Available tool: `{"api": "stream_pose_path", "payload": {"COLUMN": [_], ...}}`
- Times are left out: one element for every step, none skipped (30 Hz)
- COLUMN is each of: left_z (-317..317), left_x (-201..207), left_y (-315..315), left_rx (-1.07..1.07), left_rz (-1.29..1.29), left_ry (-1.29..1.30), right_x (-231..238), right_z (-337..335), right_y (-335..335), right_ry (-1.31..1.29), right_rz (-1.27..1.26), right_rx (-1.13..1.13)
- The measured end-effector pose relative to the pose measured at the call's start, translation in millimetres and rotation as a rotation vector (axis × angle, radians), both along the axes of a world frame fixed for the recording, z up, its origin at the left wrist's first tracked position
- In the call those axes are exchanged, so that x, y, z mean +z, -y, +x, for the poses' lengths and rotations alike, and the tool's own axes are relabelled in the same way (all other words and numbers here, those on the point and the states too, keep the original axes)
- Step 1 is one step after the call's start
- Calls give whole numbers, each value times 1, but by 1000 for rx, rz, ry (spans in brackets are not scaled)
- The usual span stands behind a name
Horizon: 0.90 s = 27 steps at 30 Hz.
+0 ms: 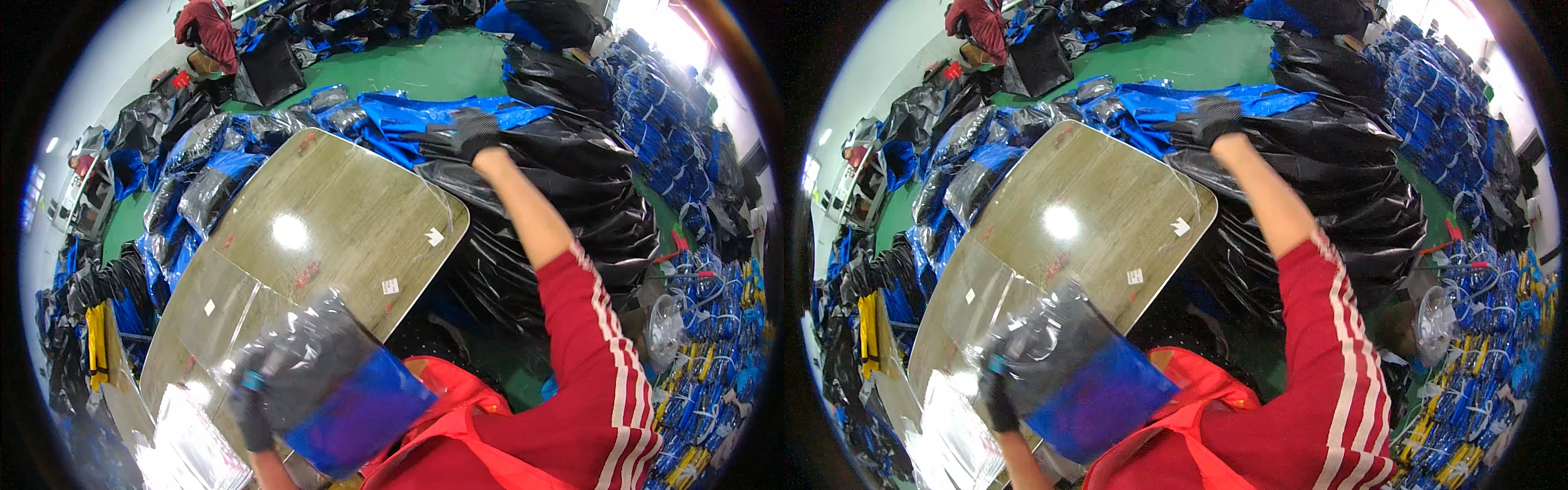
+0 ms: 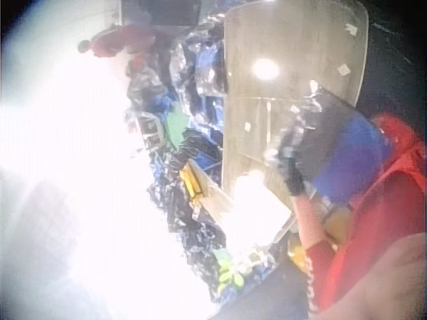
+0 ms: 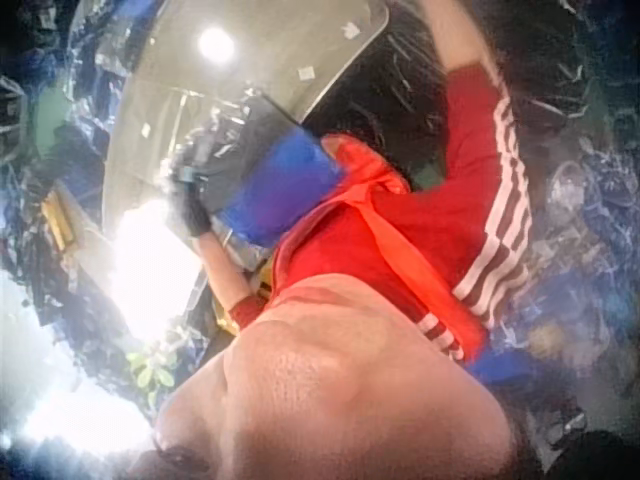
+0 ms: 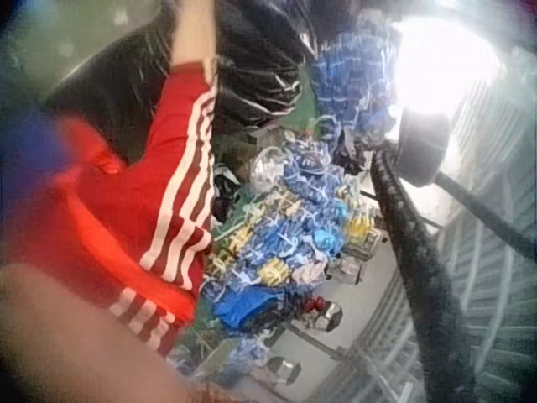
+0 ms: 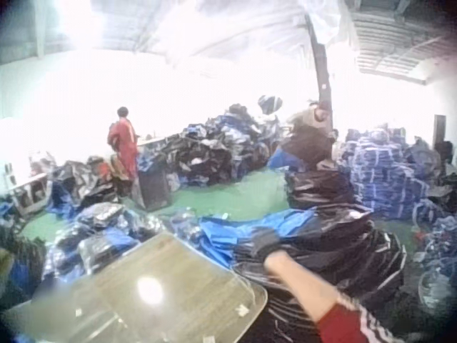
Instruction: The person repeatedly places blue and black plastic bags into clear plastic sleeves on a table, then folds and stacks them. The process is repeated multiple times with similar items.
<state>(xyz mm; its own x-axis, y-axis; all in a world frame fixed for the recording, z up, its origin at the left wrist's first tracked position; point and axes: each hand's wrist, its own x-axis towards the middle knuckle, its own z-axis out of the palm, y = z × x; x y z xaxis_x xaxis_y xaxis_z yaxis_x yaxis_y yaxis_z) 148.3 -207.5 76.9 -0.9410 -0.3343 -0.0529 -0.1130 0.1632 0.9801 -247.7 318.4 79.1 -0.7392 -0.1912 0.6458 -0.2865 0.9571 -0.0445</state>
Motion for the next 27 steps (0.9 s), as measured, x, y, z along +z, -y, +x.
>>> {"api": "stream_pose_path", "payload": {"left_z": [-23,-46,-71,-91,-106,-117,-129,-138,-146,-151,-159,-165,-172,-179,-185,-191,-196,-200,-202,-203,-205,-203,-203,-202,-201,-199,-195], "left_x": [16,31,46,54,54,49,35,21,2,-16,-31,-42,-48,-50,-47,-43,-36,-31,-27,-24,-24,-26,-30,-35,-39,-44,-46], "left_y": [15,31,51,66,75,83,82,80,72,62,53,42,36,29,27,26,28,32,38,46,54,64,74,84,94,104,112], "left_rx": [98,286,222,282,294,321,134,4,70,10,-138,-385,-323,-294,-233,-114,-163,-224,-170,-202,-231,-262,-297,-321,-363,-411,-460], "left_rz": [108,346,411,513,725,952,1601,2106,2184,2001,1678,1120,1203,1189,1095,969,1075,1043,937,805,684,545,417,322,217,115,16], "left_ry": [-52,-75,-182,-246,-274,-318,-331,-148,-14,64,55,21,50,67,87,104,107,123,225,257,268,284,295,316,344,369,390], "right_x": [8,14,22,31,45,65,87,114,139,162,178,185,181,167,144,117,86,58,35,22,16,18,29,43,60,74,85], "right_z": [-27,-45,-54,-51,-40,-19,10,45,88,131,178,222,262,297,326,349,367,378,387,395,399,397,393,382,366,343,315], "right_y": [-27,-46,-54,-57,-49,-36,-19,2,18,34,45,51,55,53,52,43,38,30,22,18,12,9,2,-3,-11,-21,-35], "right_ry": [339,633,784,811,661,462,204,54,-65,-82,-21,149,287,469,721,830,1120,1369,1556,1726,1792,1888,1759,1505,1327,911,415], "right_rz": [87,118,85,71,-21,-113,-60,63,113,179,205,194,280,200,251,241,131,-100,208,544,528,632,488,381,232,-172,63], "right_rx": [-307,-354,-296,-305,-242,-336,-178,-31,177,329,549,740,867,995,1041,1280,1180,1180,954,721,830,910,996,834,549,562,138]}}
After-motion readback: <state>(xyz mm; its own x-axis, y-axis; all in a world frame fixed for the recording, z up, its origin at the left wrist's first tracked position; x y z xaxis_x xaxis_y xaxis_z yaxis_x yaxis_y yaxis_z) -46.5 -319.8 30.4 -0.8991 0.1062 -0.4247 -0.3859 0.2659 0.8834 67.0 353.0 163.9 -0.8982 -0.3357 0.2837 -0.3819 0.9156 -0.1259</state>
